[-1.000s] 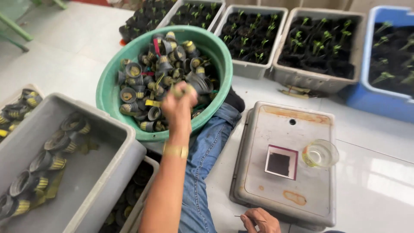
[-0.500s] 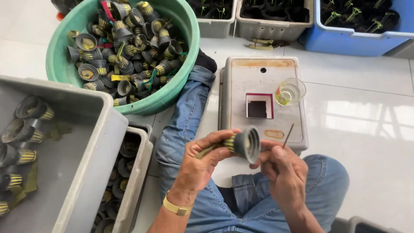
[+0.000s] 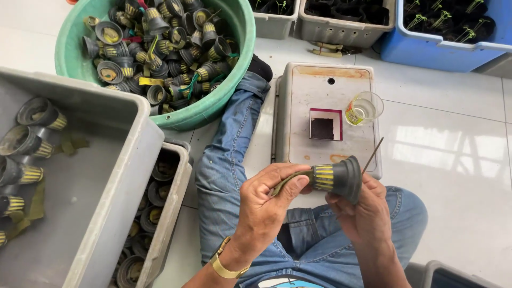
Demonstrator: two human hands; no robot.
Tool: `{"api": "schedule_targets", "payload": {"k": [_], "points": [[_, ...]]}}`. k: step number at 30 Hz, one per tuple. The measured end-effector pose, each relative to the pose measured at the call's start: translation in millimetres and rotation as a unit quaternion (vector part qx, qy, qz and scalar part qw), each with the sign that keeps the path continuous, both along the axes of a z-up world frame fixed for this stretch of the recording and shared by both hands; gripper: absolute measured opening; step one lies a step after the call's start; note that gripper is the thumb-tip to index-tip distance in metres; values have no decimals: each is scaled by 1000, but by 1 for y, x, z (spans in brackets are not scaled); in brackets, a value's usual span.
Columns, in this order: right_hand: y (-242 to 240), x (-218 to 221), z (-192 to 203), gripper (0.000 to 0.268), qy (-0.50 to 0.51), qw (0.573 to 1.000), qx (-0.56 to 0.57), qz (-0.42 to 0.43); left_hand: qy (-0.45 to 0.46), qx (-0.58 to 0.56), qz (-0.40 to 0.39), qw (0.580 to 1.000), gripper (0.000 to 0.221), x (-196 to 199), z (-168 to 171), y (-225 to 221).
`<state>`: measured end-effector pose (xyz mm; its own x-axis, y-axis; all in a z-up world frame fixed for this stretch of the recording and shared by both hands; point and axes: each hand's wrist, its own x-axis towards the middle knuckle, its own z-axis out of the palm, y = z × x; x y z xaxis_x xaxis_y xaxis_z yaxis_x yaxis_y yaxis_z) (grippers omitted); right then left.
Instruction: Transferring and planting small seedlings or seeds into individual nursery pots using a thin tool.
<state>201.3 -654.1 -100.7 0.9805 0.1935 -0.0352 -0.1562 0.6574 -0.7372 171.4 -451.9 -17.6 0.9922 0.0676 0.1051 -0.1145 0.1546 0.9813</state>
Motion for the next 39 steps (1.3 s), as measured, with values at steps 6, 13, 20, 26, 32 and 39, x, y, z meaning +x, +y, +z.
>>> {"api": "schedule_targets", "payload": {"k": [6,13,20,26,32,39], "points": [[9,-2,5,17,-5,1000,2,-21,12,-60,-6,998,14,-2,-6,3],[4,3,-3,21,-7,998,61,26,142,-298,-108,938,20,2,-16,12],[0,7,-7,26,13,993,107,53,206,-408,-142,878,25,5,-22,12],[-8,9,8,22,-13,995,-79,-55,228,-209,51,950,28,3,-118,32],[17,1,24,20,-119,865,-479,-85,-185,349,112,912,60,-16,-36,17],[24,-12,40,27,-133,818,-558,-38,-115,257,25,959,73,-12,-58,3]]}}
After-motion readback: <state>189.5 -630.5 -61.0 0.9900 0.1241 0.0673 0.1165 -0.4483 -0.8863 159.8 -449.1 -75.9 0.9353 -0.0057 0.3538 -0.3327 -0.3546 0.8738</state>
